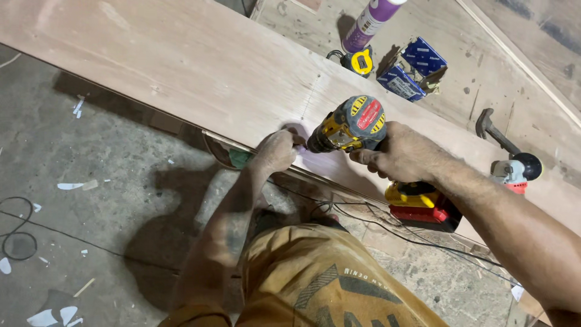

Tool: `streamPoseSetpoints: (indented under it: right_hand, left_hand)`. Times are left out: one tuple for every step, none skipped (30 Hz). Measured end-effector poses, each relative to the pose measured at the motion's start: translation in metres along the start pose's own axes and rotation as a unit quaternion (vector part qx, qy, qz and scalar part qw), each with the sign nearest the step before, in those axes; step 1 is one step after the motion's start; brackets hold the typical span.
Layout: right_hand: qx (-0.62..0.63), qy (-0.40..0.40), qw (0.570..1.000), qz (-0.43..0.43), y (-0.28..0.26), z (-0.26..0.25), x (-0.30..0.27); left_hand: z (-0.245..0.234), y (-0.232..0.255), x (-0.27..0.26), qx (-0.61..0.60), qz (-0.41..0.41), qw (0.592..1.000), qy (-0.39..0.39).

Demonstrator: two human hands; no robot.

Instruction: The person sands a piece of wood using an orbital sander, then drills holes into the wood with a power drill.

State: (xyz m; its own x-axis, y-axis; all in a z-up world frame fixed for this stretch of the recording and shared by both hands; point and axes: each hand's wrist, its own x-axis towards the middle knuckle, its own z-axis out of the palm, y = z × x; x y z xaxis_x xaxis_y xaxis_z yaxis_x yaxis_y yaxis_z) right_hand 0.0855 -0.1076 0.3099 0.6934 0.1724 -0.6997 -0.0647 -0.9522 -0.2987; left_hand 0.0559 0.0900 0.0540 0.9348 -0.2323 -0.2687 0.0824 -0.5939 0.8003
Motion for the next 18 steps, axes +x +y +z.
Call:
streamPoseSetpoints:
  right_hand:
    - [0.009,0.002,1.000,0.002,-0.002,0.000,-0.001]
    - [0.017,0.003,1.000,0.003,-0.004,0.000,-0.001]
    - [0.017,0.002,1.000,0.003,-0.004,0.000,0.000]
    - [0.010,0.002,1.000,0.004,-0.003,0.001,0.002]
    - [0.004,0.003,1.000,0.005,-0.003,0.000,0.003]
    - [0.004,0.003,1.000,0.006,-0.004,0.000,0.002]
    - [0.002,0.003,1.000,0.006,-0.005,0.000,0.002]
    - [0.001,0.003,1.000,0.007,-0.007,0.000,0.002]
    - [0.000,0.002,1.000,0.007,-0.009,0.000,0.001]
    - [0.001,-0.001,1.000,0.008,-0.011,0.000,0.001]
    - [0.002,-0.003,1.000,0.010,-0.012,0.000,0.000]
    - [0.001,-0.003,1.000,0.010,-0.013,0.000,-0.001]
    - [-0.012,-0.006,1.000,0.007,-0.015,-0.001,-0.003]
    - [-0.024,-0.008,1.000,0.004,-0.017,-0.002,-0.004]
    - [-0.026,-0.008,1.000,0.003,-0.016,-0.003,-0.004]
    - [-0.034,-0.008,0.999,0.001,-0.015,-0.003,-0.003]
    - [-0.043,-0.009,0.999,-0.002,-0.015,-0.004,-0.003]
    - [-0.045,-0.010,0.999,-0.003,-0.013,-0.003,-0.001]
  left_hand:
    - [0.002,-0.003,0.002,0.002,0.002,1.000,0.002]
    - [0.005,-0.006,0.005,0.004,0.003,1.000,0.003]
    - [0.006,-0.005,0.003,0.004,0.002,1.000,0.003]
    - [0.007,-0.005,0.000,0.004,-0.009,1.000,0.011]
    - [0.009,-0.003,-0.001,0.004,-0.018,1.000,0.019]
    - [0.009,-0.004,0.000,0.004,-0.017,1.000,0.019]
    - [0.009,-0.005,0.000,-0.003,-0.014,1.000,0.020]
    - [0.009,-0.006,-0.001,-0.009,-0.010,1.000,0.022]
    - [0.007,-0.004,-0.003,-0.010,-0.011,1.000,0.023]
    - [0.004,-0.003,-0.004,-0.010,-0.013,0.999,0.027]
    - [0.002,0.000,-0.005,-0.010,-0.014,0.999,0.032]
    - [0.002,0.001,-0.003,-0.011,-0.014,0.999,0.033]
    - [0.002,0.003,-0.002,-0.005,-0.015,0.999,0.035]
    - [0.002,0.004,-0.001,0.002,-0.016,0.999,0.037]
    - [0.000,0.005,-0.002,0.001,-0.017,0.999,0.039]
    - [-0.002,0.007,-0.004,-0.001,-0.013,0.999,0.037]
    - [-0.004,0.009,-0.006,-0.003,-0.011,0.999,0.035]
    - [-0.005,0.010,-0.007,-0.004,-0.012,0.999,0.037]
